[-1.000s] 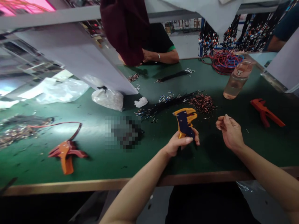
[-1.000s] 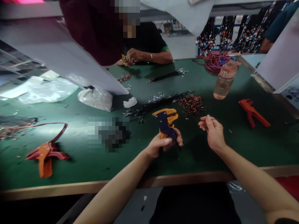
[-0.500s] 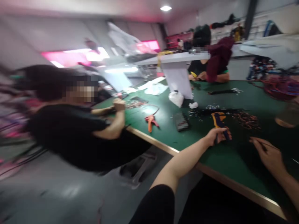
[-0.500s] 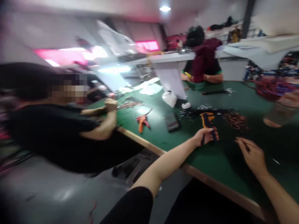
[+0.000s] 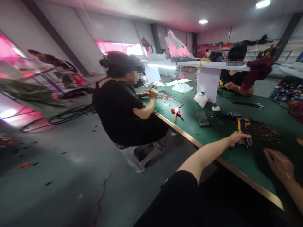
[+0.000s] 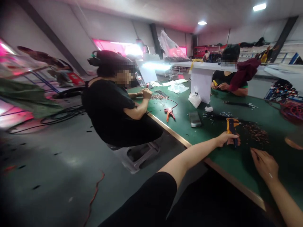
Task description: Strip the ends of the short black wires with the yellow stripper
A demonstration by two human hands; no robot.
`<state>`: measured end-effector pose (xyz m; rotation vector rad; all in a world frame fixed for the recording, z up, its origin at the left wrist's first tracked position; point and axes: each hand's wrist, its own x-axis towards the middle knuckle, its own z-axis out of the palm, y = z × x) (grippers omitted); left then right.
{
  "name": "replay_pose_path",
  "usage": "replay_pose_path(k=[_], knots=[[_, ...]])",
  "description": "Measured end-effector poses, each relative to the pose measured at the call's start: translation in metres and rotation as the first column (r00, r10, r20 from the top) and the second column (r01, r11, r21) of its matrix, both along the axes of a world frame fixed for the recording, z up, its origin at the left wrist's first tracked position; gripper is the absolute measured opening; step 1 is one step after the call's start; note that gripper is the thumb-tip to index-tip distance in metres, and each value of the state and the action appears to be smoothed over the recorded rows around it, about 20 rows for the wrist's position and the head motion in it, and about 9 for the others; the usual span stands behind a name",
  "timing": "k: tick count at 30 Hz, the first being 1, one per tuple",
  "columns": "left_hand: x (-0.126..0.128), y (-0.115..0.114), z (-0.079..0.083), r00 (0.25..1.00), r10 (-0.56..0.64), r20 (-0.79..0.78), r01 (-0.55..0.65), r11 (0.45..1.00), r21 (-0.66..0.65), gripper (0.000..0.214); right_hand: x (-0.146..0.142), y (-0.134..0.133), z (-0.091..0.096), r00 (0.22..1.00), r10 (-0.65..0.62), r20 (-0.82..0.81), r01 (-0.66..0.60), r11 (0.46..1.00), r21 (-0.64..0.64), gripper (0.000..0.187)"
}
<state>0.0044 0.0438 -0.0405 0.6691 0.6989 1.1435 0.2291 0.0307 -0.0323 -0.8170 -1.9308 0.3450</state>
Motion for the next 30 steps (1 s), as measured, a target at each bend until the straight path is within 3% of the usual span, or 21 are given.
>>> replay_pose_path(k=[3, 9, 21, 30], knots=[[0.003, -0.005, 0.004, 0.999, 0.035, -0.003, -0.035, 0.999, 0.016, 0.01, 0.007, 0.003, -0.006, 0.972, -0.112, 0.208, 0.076, 0.981, 0.176, 0.025], [0.007, -0.014, 0.008, 0.999, 0.053, 0.006, -0.054, 0.997, 0.062, 0.011, 0.015, 0.013, -0.017, 0.907, -0.304, 0.293, 0.196, 0.918, 0.344, 0.05], [0.003, -0.015, 0.008, 0.994, -0.104, 0.034, 0.101, 0.992, 0.069, 0.018, 0.026, 0.02, -0.025, 0.846, -0.372, 0.383, 0.258, 0.913, 0.317, 0.046], [-0.001, -0.021, 0.011, 0.988, -0.155, 0.011, 0.154, 0.986, 0.07, 0.021, 0.016, 0.006, -0.021, 0.845, -0.378, 0.379, 0.281, 0.916, 0.287, 0.042]])
